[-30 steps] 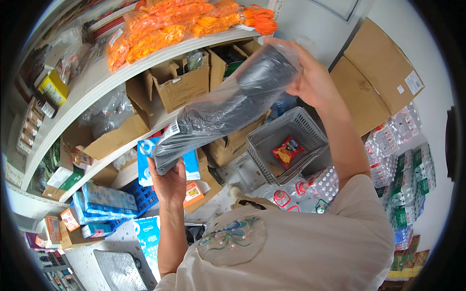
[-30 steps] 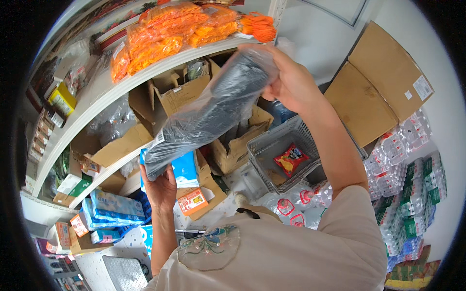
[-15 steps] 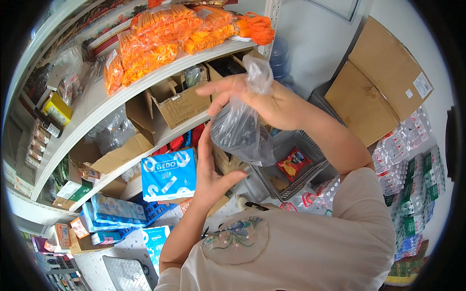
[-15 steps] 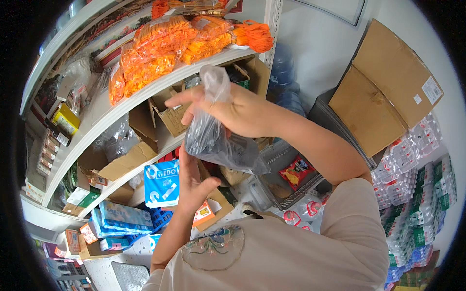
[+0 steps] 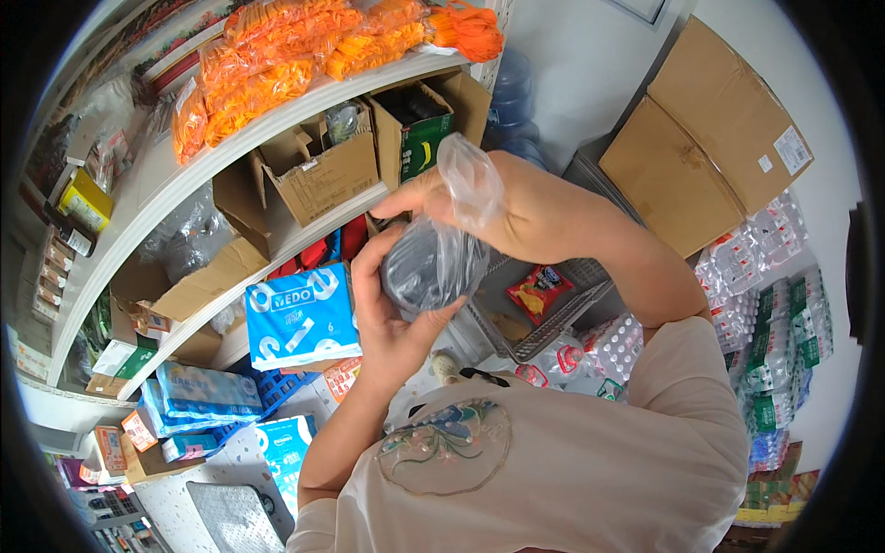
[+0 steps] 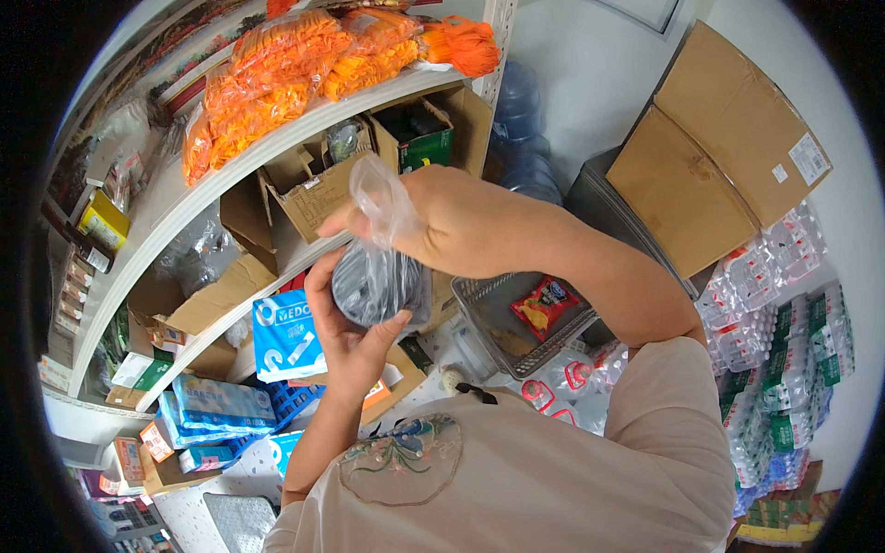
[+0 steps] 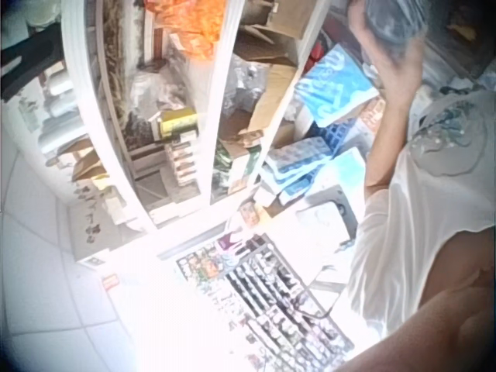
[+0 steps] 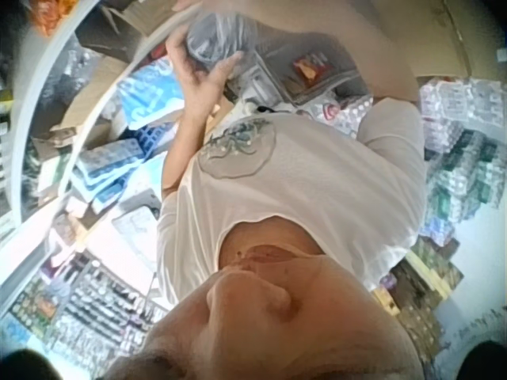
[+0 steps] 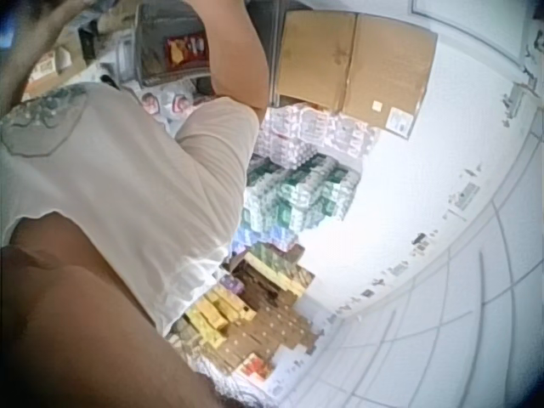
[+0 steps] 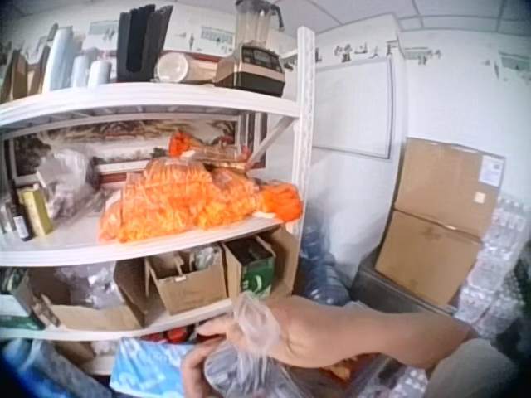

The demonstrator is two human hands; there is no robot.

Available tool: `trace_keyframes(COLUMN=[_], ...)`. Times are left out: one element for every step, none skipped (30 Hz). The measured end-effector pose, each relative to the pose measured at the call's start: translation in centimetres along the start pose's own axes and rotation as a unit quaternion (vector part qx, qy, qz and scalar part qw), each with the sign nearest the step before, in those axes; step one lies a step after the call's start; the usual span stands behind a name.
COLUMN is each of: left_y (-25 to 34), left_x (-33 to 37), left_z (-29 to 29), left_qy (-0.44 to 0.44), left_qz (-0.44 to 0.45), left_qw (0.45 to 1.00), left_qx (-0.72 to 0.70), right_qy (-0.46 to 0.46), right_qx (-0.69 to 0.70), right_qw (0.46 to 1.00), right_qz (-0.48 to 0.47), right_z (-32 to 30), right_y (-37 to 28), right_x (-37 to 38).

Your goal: The person takes items from a box on the floor and places them into a shopping basket, then returns some items back into the box while organizing a storage shelf.

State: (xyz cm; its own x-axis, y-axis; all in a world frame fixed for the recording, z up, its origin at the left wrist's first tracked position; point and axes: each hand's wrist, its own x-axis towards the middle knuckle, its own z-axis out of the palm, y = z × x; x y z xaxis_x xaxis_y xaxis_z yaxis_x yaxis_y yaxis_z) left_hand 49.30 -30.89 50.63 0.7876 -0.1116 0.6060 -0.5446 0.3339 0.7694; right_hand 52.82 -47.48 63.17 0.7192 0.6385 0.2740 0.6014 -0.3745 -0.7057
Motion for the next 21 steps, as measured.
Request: trace_keyframes(left_y=[-0.2,-0.5,-1.0,-1.6,-2.3,-3.2,-4.0,-5.5,-7.5,-9.7,-12.4,-15.2,-18.0,-21.2,-24.6,-27.3,-30.2,-33.0,-35.7,-38.6,-41.4], left_x=[0.4,1.1,2.0,2.6,3.0,3.3,3.4,3.4,3.2,2.8,2.1,0.9,0.1,-1.0,-2.1,-2.7,-3.2,-3.6,-3.8,-3.8,-3.6], left_z=[-0.6,-1.1,-2.2,-3.3,-4.6,-5.7,-6.9,-7.6,-7.8,-8.1,-8.1,-8.3,-7.9,-8.4,-9.1,-9.3,-9.2,-8.9,-8.5,-8.0,-7.4], left_qy=[-0.008,-0.020,-0.027,0.018,0.065,0.099,0.136,0.133,0.107,0.083,0.059,0.045,0.000,-0.026,-0.051,-0.066,-0.083,-0.101,-0.119,-0.136,-0.154], left_qz=[0.006,0.012,0.024,-0.001,-0.027,-0.060,-0.092,-0.103,-0.135,-0.167,-0.201,-0.234,-0.255,-0.283,-0.310,-0.320,-0.329,-0.338,-0.351,-0.363,-0.375], left_qw=[0.999,0.998,0.996,0.996,0.993,0.990,0.984,0.980,0.980,0.979,0.975,0.967,0.954,0.943,0.929,0.914,0.897,0.877,0.863,0.848,0.833], left_qx=[0.035,0.065,0.082,0.084,0.093,0.076,0.064,0.108,0.095,0.085,0.075,0.096,0.159,0.177,0.194,0.241,0.284,0.326,0.343,0.360,0.376], right_qy=[-0.017,-0.032,0.006,0.030,0.051,0.075,0.097,0.112,0.123,0.133,0.142,0.147,0.145,0.143,0.141,0.143,0.149,0.155,0.161,0.149,0.137], right_qx=[0.020,0.036,0.048,0.076,0.107,0.112,0.120,0.104,0.095,0.088,0.083,0.075,0.062,0.053,0.044,0.048,0.050,0.052,0.056,0.052,0.047], right_qw=[0.997,0.987,0.989,0.982,0.974,0.969,0.963,0.961,0.961,0.962,0.962,0.961,0.961,0.961,0.962,0.961,0.960,0.960,0.959,0.954,0.947], right_qz=[0.076,0.156,0.138,0.168,0.193,0.208,0.220,0.232,0.229,0.223,0.220,0.223,0.229,0.231,0.231,0.233,0.230,0.228,0.226,0.256,0.285], right_z=[-0.5,-1.0,-1.2,-2.1,-2.9,-3.7,-4.3,-5.3,-6.0,-6.7,-7.1,-7.3,-7.9,-8.4,-8.8,-9.1,-9.4,-9.6,-9.7,-9.7,-9.8], right_y=[-0.7,-1.0,0.6,2.0,3.4,4.3,5.3,6.4,7.6,8.9,10.4,11.9,13.1,14.3,15.9,17.7,19.9,22.2,24.6,26.4,27.8], right_x=[0.1,0.1,0.3,0.4,0.6,0.6,0.9,0.8,0.6,0.5,0.3,0.3,0.2,0.2,0.3,0.4,0.4,0.3,0.3,0.5,1.0])
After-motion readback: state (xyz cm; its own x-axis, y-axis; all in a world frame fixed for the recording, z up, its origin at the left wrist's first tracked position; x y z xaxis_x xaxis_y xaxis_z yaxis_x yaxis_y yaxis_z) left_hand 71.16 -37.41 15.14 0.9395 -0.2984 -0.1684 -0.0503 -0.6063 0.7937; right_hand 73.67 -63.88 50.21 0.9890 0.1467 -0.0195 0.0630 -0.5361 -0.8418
